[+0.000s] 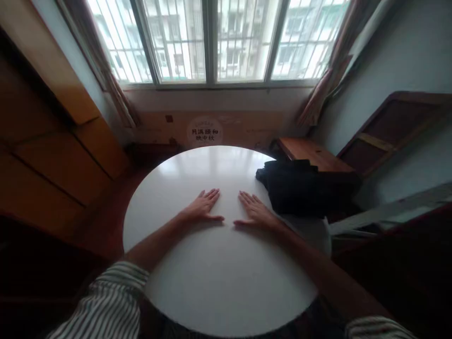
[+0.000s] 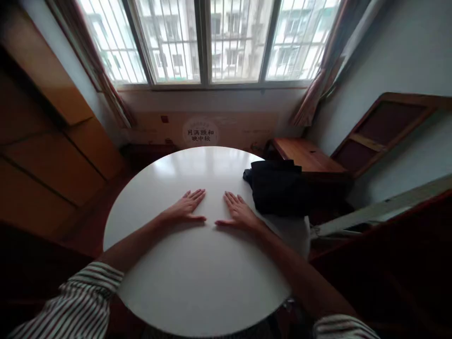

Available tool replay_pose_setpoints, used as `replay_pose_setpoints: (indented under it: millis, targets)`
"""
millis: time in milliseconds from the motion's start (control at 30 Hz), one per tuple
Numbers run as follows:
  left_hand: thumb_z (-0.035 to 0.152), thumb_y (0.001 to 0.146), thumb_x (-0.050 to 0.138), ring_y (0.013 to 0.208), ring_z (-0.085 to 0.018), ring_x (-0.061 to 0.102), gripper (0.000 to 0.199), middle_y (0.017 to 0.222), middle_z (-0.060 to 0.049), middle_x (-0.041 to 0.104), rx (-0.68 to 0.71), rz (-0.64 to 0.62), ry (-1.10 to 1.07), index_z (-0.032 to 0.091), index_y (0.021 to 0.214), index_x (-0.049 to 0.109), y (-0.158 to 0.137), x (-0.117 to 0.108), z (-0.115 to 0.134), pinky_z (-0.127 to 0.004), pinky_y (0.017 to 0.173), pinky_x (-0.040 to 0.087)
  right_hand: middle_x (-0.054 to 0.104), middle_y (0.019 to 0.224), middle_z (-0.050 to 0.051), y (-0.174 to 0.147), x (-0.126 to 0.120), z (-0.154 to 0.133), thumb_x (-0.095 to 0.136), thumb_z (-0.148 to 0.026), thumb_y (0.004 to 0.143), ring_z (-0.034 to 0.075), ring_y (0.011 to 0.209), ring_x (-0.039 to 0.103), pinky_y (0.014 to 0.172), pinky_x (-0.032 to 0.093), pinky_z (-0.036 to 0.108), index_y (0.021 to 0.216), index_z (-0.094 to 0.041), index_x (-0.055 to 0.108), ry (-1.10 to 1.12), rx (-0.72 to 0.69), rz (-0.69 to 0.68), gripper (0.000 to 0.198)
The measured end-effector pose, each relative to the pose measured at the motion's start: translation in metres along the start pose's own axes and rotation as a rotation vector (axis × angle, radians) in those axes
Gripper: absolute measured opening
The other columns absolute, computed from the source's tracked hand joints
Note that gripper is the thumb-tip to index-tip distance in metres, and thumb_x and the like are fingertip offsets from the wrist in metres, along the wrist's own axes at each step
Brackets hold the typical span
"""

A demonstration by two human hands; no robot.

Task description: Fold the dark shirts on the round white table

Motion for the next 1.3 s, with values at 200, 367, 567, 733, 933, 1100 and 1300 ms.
replay_pose_setpoints:
  millis: [200, 367, 567, 733, 933, 1100, 1300]
  targets:
    - [0.084, 0.081, 0.039, 0.15, -0.033, 0.014, 0.11, 0.162, -0.02, 0.014, 0.008, 0.027, 0.017, 0.009, 0.157, 0.015, 0.001, 0.008, -0.005, -0.049, 0.12, 0.007, 0.019, 0.16, 0.021, -0.002, -0.001, 0.0, 0.033, -0.088, 0.079, 0.033, 0.149, 0.017, 0.121, 0.014, 0.048, 0.156, -0.003, 0.021, 0.007, -0.001, 0.021, 0.116]
    - [0.084, 0.081, 0.039, 0.151, -0.032, 0.013, 0.111, 0.161, -0.022, 0.014, -0.009, 0.066, 0.021, 0.005, 0.156, 0.017, 0.002, 0.013, -0.005, -0.045, 0.121, 0.01, 0.019, 0.16, 0.021, -0.002, -0.007, -0.006, 0.032, -0.087, 0.08, 0.032, 0.149, 0.018, 0.122, 0.013, 0.046, 0.154, -0.001, 0.025, 0.008, 0.019, 0.015, 0.114]
    - [0.084, 0.08, 0.039, 0.151, -0.032, 0.011, 0.113, 0.161, -0.023, 0.012, 0.008, 0.068, 0.026, 0.004, 0.156, 0.014, 0.001, 0.016, -0.005, -0.046, 0.121, 0.01, 0.017, 0.16, 0.022, -0.003, -0.012, -0.008, 0.034, -0.086, 0.081, 0.032, 0.15, 0.015, 0.122, 0.012, 0.045, 0.154, 0.001, 0.024, 0.015, 0.026, -0.03, 0.114]
    - [0.085, 0.079, 0.039, 0.151, -0.032, 0.011, 0.114, 0.161, -0.023, 0.011, 0.001, 0.059, 0.023, 0.004, 0.156, 0.015, -0.001, 0.012, -0.001, -0.045, 0.121, 0.01, 0.017, 0.161, 0.021, -0.003, -0.009, -0.006, 0.037, -0.084, 0.082, 0.031, 0.15, 0.015, 0.122, 0.012, 0.046, 0.155, -0.002, 0.023, 0.027, 0.015, 0.002, 0.111]
    - [0.085, 0.079, 0.04, 0.151, -0.033, 0.011, 0.115, 0.161, -0.023, 0.012, -0.008, 0.048, 0.007, 0.003, 0.156, 0.016, -0.001, 0.009, 0.002, -0.046, 0.121, 0.012, 0.016, 0.16, 0.022, -0.003, -0.008, -0.006, 0.039, -0.083, 0.082, 0.032, 0.15, 0.015, 0.122, 0.012, 0.046, 0.155, 0.0, 0.023, 0.019, 0.016, -0.014, 0.112]
    - [0.085, 0.079, 0.039, 0.15, -0.033, 0.012, 0.114, 0.161, -0.024, 0.013, -0.005, 0.05, -0.002, 0.003, 0.156, 0.017, -0.001, 0.01, 0.002, -0.047, 0.121, 0.012, 0.018, 0.16, 0.021, -0.003, -0.008, -0.006, 0.038, -0.083, 0.082, 0.032, 0.149, 0.017, 0.122, 0.013, 0.046, 0.155, -0.002, 0.025, 0.019, 0.01, 0.005, 0.109]
    - [0.075, 0.083, 0.05, 0.147, -0.035, 0.024, 0.098, 0.157, -0.024, 0.028, -0.005, 0.129, -0.035, 0.007, 0.15, 0.033, 0.001, 0.007, 0.004, -0.049, 0.118, 0.021, 0.022, 0.159, 0.022, -0.002, -0.006, -0.003, 0.048, -0.081, 0.079, 0.034, 0.148, 0.022, 0.121, 0.018, 0.05, 0.153, -0.003, 0.029, 0.046, -0.006, 0.029, 0.109]
Point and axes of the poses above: each hand's wrist, its own y-axis towards the middle knuckle, its own x-axis out of the palm, z = x × y, the point moved 2 cm from there along y, towards the middle knuckle
